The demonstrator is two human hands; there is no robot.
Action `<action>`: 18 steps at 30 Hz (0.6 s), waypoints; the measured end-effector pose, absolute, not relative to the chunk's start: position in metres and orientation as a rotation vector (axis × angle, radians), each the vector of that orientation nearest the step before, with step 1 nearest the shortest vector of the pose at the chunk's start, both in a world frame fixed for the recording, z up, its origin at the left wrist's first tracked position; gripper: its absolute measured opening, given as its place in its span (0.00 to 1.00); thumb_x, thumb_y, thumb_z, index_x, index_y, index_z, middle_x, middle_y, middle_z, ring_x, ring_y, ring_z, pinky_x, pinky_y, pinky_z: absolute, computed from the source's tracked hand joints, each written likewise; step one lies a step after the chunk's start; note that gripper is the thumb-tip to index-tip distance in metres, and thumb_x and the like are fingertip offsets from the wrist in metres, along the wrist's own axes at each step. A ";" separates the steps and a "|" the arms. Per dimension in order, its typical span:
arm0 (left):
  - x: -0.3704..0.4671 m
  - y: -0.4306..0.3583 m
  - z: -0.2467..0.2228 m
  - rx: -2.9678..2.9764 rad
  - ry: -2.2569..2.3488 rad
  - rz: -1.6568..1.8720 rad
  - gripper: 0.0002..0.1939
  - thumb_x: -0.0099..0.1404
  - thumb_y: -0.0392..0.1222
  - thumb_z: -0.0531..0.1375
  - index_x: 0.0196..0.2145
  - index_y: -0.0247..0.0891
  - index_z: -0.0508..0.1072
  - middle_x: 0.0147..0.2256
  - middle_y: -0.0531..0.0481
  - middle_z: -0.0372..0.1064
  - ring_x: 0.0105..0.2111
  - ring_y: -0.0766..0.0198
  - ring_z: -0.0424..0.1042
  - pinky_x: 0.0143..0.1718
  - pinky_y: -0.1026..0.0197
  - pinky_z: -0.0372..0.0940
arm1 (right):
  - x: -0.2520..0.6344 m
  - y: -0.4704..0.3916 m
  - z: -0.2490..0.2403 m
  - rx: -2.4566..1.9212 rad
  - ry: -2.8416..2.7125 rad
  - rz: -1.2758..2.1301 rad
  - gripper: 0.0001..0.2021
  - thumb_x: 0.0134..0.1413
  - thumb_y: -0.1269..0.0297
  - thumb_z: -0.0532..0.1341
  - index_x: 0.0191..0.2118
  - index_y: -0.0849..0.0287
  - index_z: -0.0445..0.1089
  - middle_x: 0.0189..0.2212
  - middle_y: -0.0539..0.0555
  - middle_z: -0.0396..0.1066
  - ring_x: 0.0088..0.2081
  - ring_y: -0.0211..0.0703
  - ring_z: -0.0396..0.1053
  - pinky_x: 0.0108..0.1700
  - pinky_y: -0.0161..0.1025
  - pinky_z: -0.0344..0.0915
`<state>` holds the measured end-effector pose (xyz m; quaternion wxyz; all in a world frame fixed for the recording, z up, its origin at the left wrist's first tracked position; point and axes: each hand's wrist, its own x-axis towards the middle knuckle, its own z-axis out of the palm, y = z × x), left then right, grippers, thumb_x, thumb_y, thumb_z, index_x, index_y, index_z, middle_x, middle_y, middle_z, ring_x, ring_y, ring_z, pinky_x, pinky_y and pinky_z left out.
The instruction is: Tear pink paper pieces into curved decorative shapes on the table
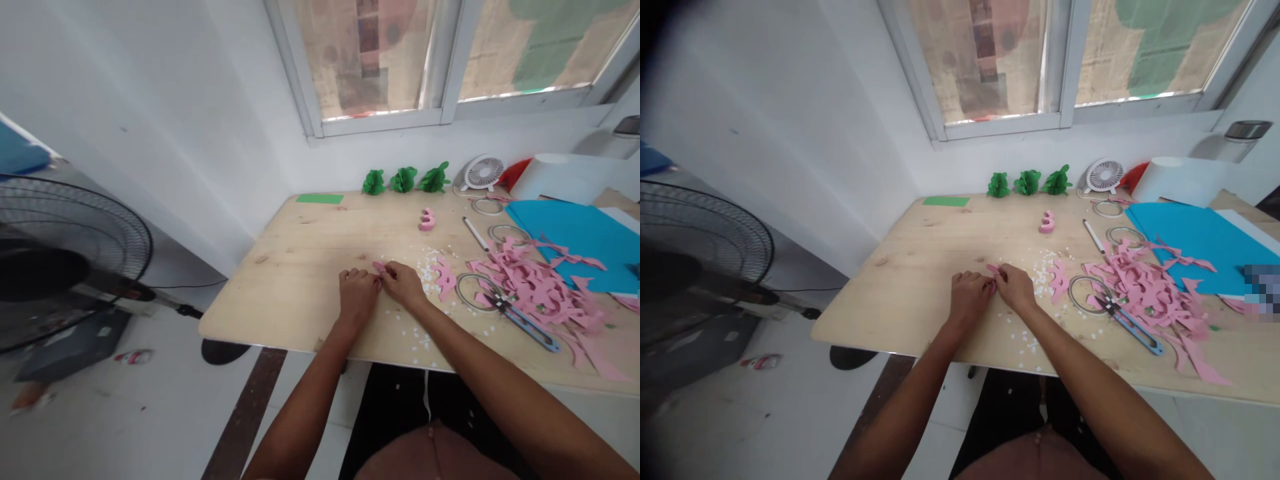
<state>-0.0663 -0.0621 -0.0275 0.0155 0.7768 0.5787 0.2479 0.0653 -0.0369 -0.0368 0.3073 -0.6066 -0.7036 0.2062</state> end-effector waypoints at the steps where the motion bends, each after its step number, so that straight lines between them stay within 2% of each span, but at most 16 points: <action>1: -0.065 -0.062 -0.028 2.438 1.814 0.757 0.11 0.60 0.40 0.54 0.28 0.39 0.76 0.29 0.43 0.72 0.34 0.57 0.65 0.43 0.51 0.50 | 0.065 -0.037 -0.037 -1.604 -1.862 0.545 0.11 0.52 0.58 0.54 0.29 0.56 0.70 0.24 0.50 0.71 0.26 0.39 0.65 0.27 0.33 0.54; 13: -0.053 -0.051 -0.025 2.382 1.972 0.646 0.13 0.58 0.39 0.54 0.22 0.37 0.74 0.24 0.41 0.71 0.32 0.54 0.66 0.40 0.49 0.50 | 0.067 -0.036 -0.035 -1.607 -1.933 0.523 0.09 0.54 0.61 0.53 0.31 0.56 0.70 0.28 0.53 0.73 0.31 0.42 0.67 0.29 0.34 0.53; 18: -0.052 -0.050 -0.020 2.318 2.040 0.516 0.12 0.58 0.40 0.53 0.24 0.38 0.75 0.25 0.43 0.72 0.34 0.55 0.66 0.41 0.51 0.51 | 0.068 -0.038 -0.029 -1.624 -1.944 0.553 0.12 0.56 0.59 0.51 0.31 0.57 0.70 0.28 0.54 0.73 0.31 0.42 0.67 0.29 0.34 0.52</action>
